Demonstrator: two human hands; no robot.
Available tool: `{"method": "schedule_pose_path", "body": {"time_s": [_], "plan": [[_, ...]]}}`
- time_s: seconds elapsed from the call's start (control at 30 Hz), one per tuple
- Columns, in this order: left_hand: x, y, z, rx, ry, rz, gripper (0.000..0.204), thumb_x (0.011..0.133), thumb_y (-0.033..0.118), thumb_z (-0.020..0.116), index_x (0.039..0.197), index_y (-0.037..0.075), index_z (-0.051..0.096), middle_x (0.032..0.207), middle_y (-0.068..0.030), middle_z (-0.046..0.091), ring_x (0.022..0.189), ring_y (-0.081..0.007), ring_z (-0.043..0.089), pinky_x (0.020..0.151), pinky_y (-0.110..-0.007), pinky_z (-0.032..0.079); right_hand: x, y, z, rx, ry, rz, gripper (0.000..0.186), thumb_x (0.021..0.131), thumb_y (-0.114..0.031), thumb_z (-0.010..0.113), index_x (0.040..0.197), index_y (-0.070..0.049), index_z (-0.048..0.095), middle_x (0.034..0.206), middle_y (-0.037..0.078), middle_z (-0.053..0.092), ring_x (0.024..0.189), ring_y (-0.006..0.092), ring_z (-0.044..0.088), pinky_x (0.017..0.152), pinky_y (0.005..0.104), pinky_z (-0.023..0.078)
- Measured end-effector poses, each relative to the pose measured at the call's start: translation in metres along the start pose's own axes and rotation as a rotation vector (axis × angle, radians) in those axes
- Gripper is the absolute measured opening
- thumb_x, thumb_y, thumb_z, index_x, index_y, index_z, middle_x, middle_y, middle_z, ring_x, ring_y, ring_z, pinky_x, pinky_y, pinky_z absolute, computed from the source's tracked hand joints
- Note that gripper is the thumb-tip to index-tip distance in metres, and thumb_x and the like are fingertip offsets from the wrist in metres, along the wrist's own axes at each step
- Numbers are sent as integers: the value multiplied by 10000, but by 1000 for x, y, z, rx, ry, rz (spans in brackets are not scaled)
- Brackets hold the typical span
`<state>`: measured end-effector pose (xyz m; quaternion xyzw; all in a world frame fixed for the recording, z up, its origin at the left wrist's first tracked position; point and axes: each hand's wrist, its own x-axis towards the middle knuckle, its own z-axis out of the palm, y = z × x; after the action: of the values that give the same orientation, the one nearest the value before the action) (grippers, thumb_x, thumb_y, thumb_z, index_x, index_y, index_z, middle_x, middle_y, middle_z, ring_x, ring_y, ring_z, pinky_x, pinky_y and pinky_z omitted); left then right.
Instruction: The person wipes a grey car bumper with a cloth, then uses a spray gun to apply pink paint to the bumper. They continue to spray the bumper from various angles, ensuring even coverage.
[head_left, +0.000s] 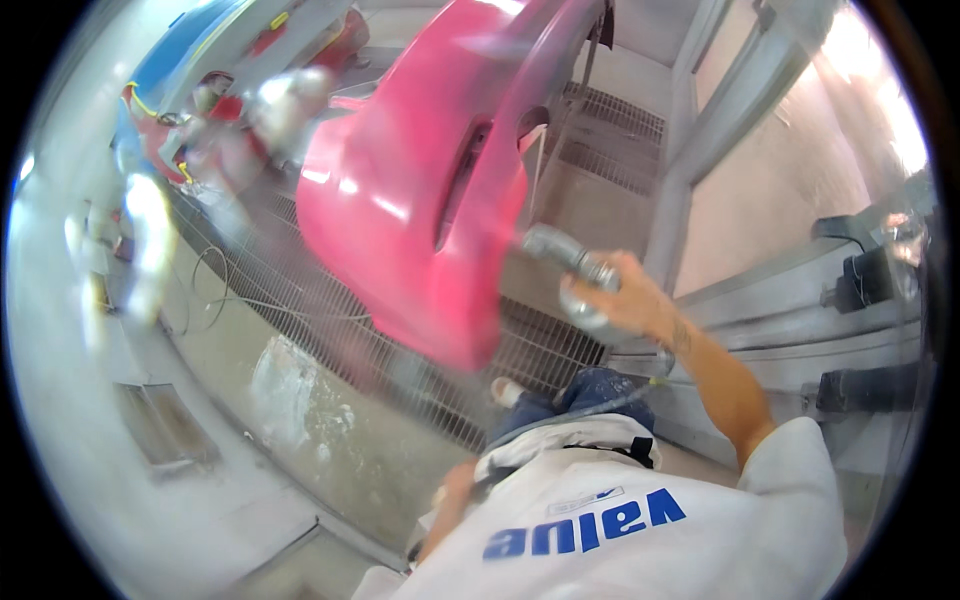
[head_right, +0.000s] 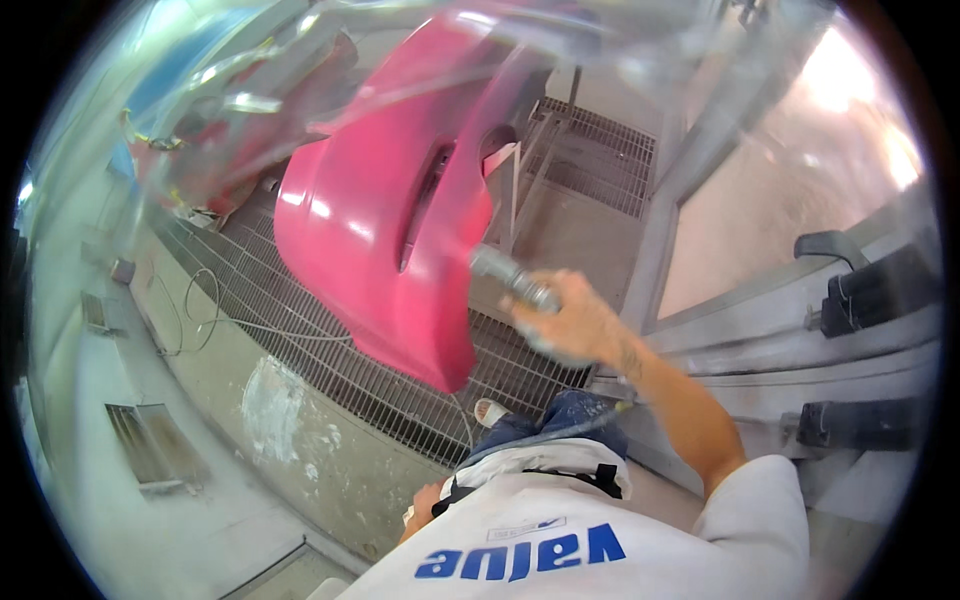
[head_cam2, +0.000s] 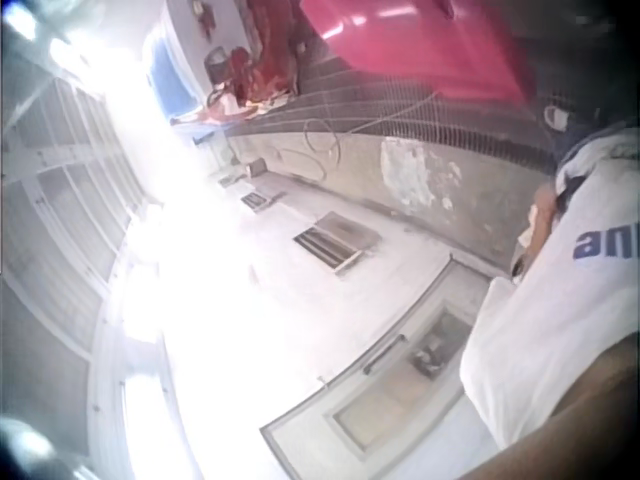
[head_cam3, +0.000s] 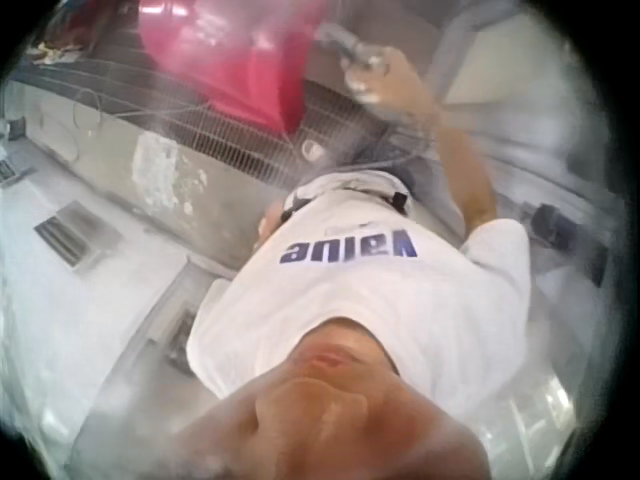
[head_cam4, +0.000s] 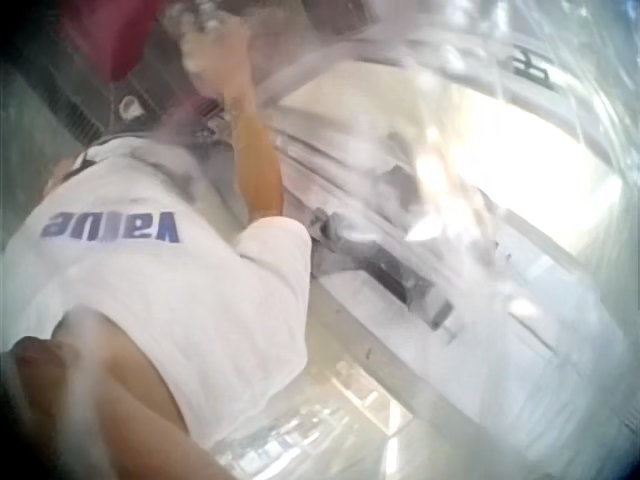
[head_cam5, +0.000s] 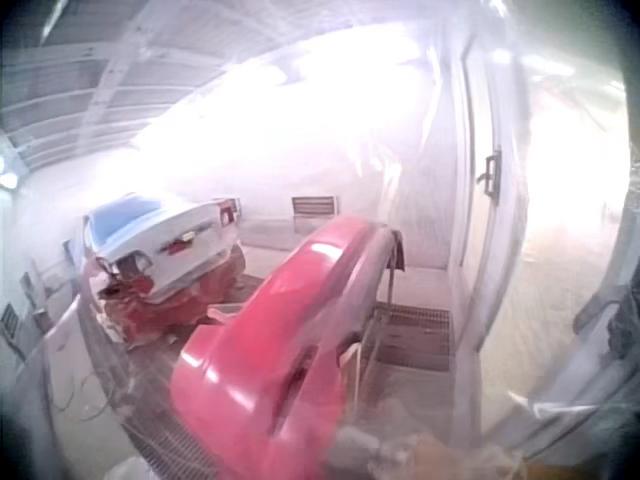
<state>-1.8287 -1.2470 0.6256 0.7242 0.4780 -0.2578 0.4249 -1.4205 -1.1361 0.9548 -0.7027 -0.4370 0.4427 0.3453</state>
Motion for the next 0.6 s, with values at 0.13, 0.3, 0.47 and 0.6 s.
{"method": "schedule_pose_path", "body": {"time_s": [0.13,0.3,0.47,0.6], "plan": [[8,5,1,45,47,-46,402,927,448,551,1182,159,664,1138,-155,720,1085,-349,681,905,-514,529,6,-43,22,-63,-379,95,338,970,-419,680,1037,-89,671,693,12,585,510,71,516,452,262,427],[-1,26,15,-38,196,-85,335,972,411,527,1127,142,652,1056,-189,707,996,-398,679,823,-550,531,61,-51,-10,341,-231,235,323,994,-428,645,1001,-107,607,580,-31,447,407,44,410,341,260,347],[1,10,72,-201,319,-83,368,990,472,529,1069,142,671,862,-232,709,855,-475,682,715,-596,531,86,-61,-58,637,105,208,373,1024,-463,578,871,-127,527,620,-26,464,384,54,359,344,253,322],[-24,35,47,-339,313,-90,469,1004,515,496,1050,88,686,892,-254,704,901,-488,672,752,-590,519,76,-57,-69,820,268,69,389,1023,-448,590,853,-107,512,684,12,523,413,61,383,382,272,352]]}}
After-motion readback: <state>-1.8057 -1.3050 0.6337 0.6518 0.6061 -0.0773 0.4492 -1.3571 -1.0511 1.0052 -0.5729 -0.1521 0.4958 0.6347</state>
